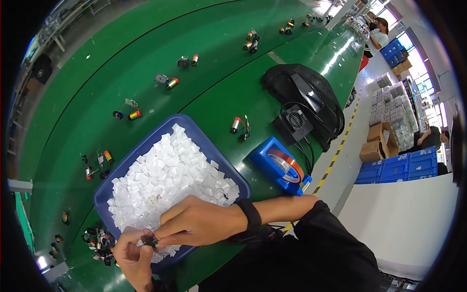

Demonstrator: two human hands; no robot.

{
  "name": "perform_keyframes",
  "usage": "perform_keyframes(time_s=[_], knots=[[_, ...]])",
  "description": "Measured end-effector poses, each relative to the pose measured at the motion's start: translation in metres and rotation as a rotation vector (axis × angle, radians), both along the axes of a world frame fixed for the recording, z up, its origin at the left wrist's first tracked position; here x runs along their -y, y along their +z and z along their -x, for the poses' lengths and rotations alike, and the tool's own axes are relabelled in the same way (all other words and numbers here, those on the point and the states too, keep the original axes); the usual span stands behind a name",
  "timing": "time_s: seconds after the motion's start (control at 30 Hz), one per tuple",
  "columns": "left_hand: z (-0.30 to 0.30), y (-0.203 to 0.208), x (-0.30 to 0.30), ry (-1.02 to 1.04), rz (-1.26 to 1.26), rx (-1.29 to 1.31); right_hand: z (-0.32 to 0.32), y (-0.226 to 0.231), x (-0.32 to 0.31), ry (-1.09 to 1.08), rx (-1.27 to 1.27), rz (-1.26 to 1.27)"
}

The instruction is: The person picks up a circuit board and a battery, connects them by hand, and places the assembly onto the green table. This process is repeated multiple times for additional circuit boards and batteries.

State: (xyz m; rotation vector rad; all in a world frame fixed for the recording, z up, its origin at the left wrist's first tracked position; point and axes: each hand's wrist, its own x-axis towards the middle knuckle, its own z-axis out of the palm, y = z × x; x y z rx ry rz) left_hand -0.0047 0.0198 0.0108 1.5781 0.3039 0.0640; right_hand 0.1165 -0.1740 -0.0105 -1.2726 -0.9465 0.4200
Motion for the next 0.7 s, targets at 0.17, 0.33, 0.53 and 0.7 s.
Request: perform_keyframes(time_s=[0.17,0.33,0.53,0.7], knots=[[-0.009,0.01,0.011,-0.053,-0.168,0.038,-0.002,-0.007,-0.001,-0.135,0.352,0.04],[-0.01,0.0,-0.002,-0.124,-0.5,0.267,-0.005,-0.008,0.003,-0.171,0.47,0.116],[-0.008,0.014,0.004,-0.134,-0.492,0.308,-0.005,0.003,0.0,-0.21,0.542,0.131],[-0.011,0.0,0.013,0.201,-0.019,0.117,-0.008,0.0,-0.002,-0.254,0.606,0.104]])
